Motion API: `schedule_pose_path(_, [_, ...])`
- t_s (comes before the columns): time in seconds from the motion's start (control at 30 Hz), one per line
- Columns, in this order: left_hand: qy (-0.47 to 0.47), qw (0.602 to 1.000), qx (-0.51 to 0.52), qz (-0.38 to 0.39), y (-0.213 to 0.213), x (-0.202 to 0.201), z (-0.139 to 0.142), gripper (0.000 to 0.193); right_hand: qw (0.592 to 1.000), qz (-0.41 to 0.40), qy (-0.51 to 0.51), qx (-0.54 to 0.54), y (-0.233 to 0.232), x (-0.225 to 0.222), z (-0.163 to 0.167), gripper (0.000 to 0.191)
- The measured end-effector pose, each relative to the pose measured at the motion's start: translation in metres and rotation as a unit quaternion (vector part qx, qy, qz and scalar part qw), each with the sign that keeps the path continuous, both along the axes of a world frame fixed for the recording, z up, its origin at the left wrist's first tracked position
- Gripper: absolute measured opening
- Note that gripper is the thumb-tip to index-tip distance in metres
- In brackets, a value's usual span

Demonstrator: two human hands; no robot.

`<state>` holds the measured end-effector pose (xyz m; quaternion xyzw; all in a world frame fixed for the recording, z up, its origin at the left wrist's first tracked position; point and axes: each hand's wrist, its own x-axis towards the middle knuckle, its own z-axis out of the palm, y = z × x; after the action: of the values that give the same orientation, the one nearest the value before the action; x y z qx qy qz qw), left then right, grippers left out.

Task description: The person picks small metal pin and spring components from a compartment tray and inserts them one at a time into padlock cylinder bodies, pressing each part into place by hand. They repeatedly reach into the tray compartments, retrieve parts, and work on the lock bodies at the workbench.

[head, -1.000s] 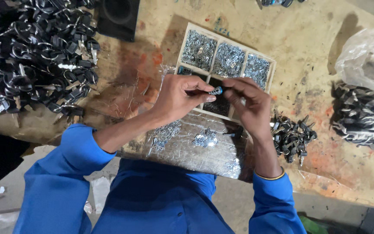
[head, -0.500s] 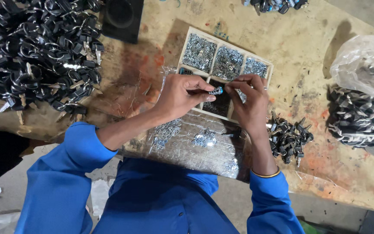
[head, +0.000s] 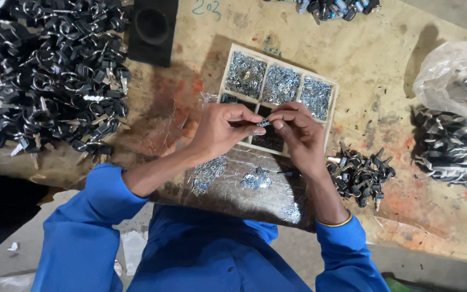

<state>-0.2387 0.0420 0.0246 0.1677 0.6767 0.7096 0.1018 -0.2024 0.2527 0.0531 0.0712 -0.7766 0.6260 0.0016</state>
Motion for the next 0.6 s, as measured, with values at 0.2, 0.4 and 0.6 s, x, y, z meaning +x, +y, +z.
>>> schedule_pose_path(0.2, [0.001,1.0,-0.005,0.004,-0.001,0.002,0.002,0.018,0.999,0.023,0.016,0.03,-0.003,0.004,0.0,0.013])
schedule_pose_path(0.4, [0.012,1.0,-0.021,0.008,-0.001,0.004,0.003,0.018,0.995,0.003,0.04,0.087,-0.011,0.006,0.005,0.014])
schedule_pose_path(0.6, [0.009,0.999,-0.029,0.017,-0.002,0.005,0.004,0.018,0.972,-0.011,0.139,0.19,-0.017,0.008,0.01,0.014])
